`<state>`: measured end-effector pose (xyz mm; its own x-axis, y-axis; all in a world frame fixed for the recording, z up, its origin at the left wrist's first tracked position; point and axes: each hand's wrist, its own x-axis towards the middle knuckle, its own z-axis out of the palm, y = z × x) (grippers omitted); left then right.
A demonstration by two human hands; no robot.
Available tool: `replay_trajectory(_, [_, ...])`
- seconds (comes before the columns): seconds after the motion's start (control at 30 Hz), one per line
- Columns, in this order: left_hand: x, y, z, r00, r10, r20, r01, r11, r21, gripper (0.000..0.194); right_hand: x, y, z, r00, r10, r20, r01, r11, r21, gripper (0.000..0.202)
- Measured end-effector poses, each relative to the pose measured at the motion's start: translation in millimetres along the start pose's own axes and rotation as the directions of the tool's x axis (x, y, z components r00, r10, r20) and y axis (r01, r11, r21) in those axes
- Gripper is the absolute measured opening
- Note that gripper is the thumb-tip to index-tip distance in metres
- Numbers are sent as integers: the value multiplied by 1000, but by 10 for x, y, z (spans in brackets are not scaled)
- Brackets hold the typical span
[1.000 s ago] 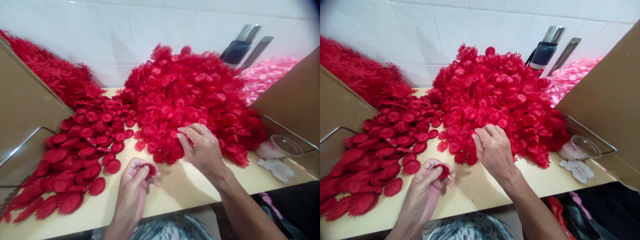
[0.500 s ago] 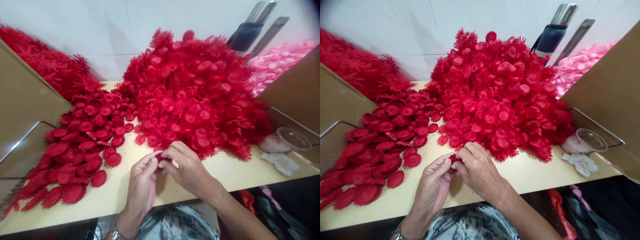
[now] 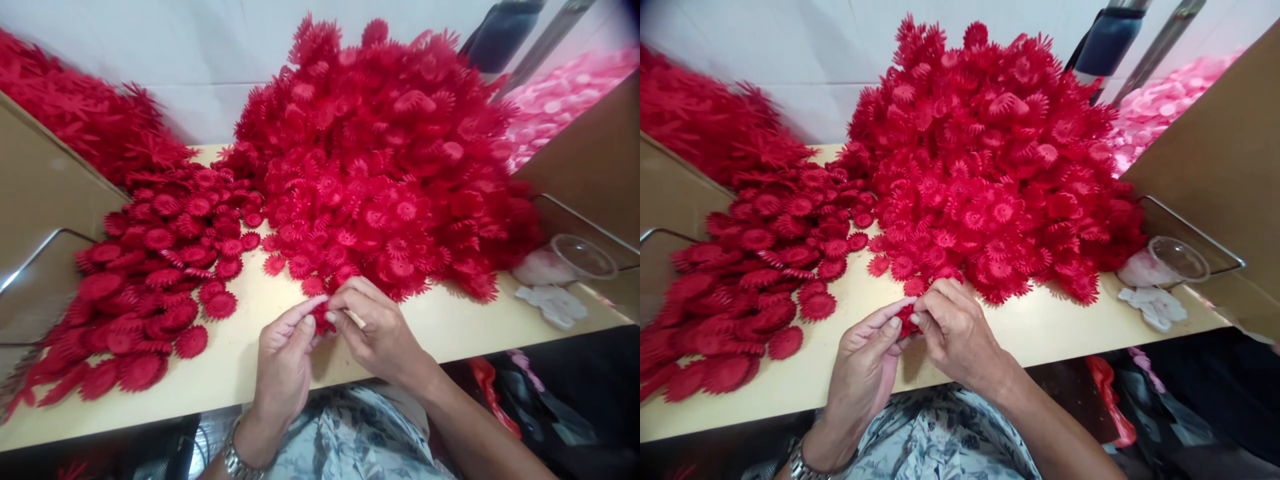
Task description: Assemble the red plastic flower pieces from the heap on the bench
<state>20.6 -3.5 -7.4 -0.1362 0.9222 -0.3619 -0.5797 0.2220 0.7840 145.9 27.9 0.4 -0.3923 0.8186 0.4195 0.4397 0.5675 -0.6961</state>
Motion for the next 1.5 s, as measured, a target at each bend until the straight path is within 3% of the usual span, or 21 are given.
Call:
replay_trajectory(0.17, [2,53,54,999,23,-39,-25,999,-39,13,-17,-47,83,961,212,-180,-168,958,232,12])
replay_trajectory(0.3, [16,117,27,996,46,-80,-47,999,-11,16,157,-3,17,902,240,-358,-153,955,253,11])
replay_trajectory(0.4, [18,138,-17,994,45,-100,-41,998,39,18,396,99,-162,870,42,-491,-104,990,-100,11])
replay_trajectory(0.47, [16,144,-38,996,15,-84,-11,999,47,18,510,144,-268,908,-109,-405,-74,909,-411,9])
replay_trajectory(0.53, [17,147,-49,997,-7,-77,10,999,35,17,524,129,-306,937,-176,-303,-19,838,-545,7])
replay_trajectory(0.67, [25,121,-52,998,8,-63,-8,1000,-2,19,286,-11,-147,980,-179,-83,142,932,-334,8])
replay_trajectory(0.77, [16,63,-48,1000,-16,-25,15,1000,-17,23,92,-42,20,992,-106,73,120,963,-240,11])
replay_trajectory(0.87, [-3,9,-39,999,-47,-8,46,999,-22,23,18,6,63,995,-53,86,69,978,-197,15])
replay_trajectory(1.0, [-10,-5,4,998,-43,-38,42,999,-11,20,10,18,19,999,-16,43,18,999,-38,15])
replay_trajectory(1.13, [18,43,49,994,-27,-110,25,1000,-14,18,-46,-30,92,984,139,-110,-118,977,178,13])
replay_trajectory(1.23, [61,101,18,983,-27,-179,20,999,-42,23,-69,-22,121,923,282,-263,-174,914,367,15])
replay_trajectory(1.3, [93,146,-29,971,-3,-238,-9,999,-47,25,-13,17,51,864,323,-387,-164,906,391,14])
replay_trajectory(1.33, [107,169,-51,965,7,-261,-20,999,-46,27,44,46,-10,842,304,-446,-152,927,344,13])
replay_trajectory(1.4, [130,207,-72,965,-3,-263,-6,999,-36,30,209,117,-152,843,151,-516,-102,987,121,11])
replay_trajectory(1.43, [138,220,-71,969,-22,-247,16,999,-28,32,305,155,-216,863,34,-504,-65,997,-43,10])
replay_trajectory(1.5, [151,233,-52,972,-62,-227,59,998,-19,36,490,228,-291,912,-168,-374,10,921,-390,15])
